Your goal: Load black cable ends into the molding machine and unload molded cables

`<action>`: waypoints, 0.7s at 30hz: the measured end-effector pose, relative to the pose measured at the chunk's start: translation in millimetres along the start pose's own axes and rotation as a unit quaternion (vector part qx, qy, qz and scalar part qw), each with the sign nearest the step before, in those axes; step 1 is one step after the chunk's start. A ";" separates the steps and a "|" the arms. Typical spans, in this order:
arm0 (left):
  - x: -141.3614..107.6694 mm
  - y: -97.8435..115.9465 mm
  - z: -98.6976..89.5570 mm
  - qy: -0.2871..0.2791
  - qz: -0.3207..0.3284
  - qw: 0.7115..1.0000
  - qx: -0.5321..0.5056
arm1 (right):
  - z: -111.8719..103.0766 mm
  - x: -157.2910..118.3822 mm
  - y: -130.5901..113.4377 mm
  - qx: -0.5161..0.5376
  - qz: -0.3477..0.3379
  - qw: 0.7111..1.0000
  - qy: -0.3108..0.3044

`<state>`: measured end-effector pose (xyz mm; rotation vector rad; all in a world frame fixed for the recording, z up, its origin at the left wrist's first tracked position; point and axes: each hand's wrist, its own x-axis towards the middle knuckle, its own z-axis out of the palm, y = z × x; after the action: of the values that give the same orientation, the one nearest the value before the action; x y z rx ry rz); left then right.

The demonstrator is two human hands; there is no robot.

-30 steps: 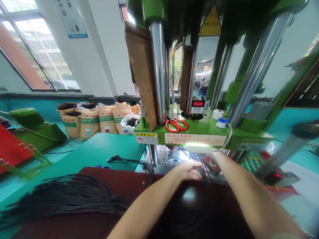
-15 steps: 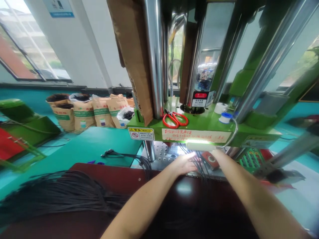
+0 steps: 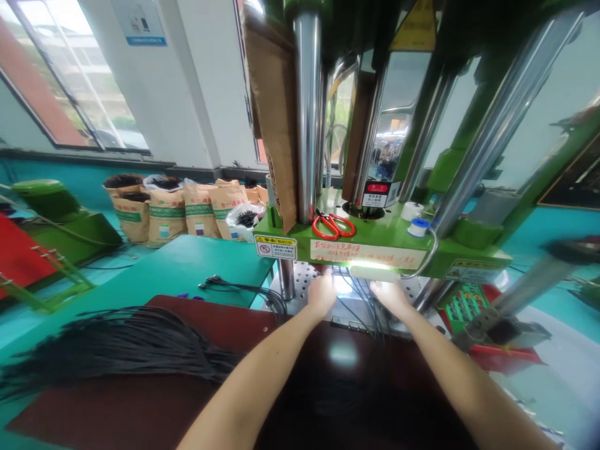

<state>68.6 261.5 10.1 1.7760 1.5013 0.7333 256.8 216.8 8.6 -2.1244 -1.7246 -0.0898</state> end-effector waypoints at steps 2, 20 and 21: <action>-0.2 -0.8 -2.2 -0.015 0.027 0.998 0.052 | 1.6 1.1 -1.5 -0.008 0.002 1.000 -0.001; 2.8 23.6 17.1 0.011 0.106 0.967 0.232 | -3.4 -1.3 -32.4 -0.081 -0.031 0.996 -0.007; 4.8 22.2 17.3 0.011 0.109 0.966 0.234 | -1.7 -1.1 -32.2 -0.083 -0.033 0.996 -0.006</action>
<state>96.2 261.6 17.2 2.3207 1.6036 0.5270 226.3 220.3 18.4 -2.1871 -1.8519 -0.2481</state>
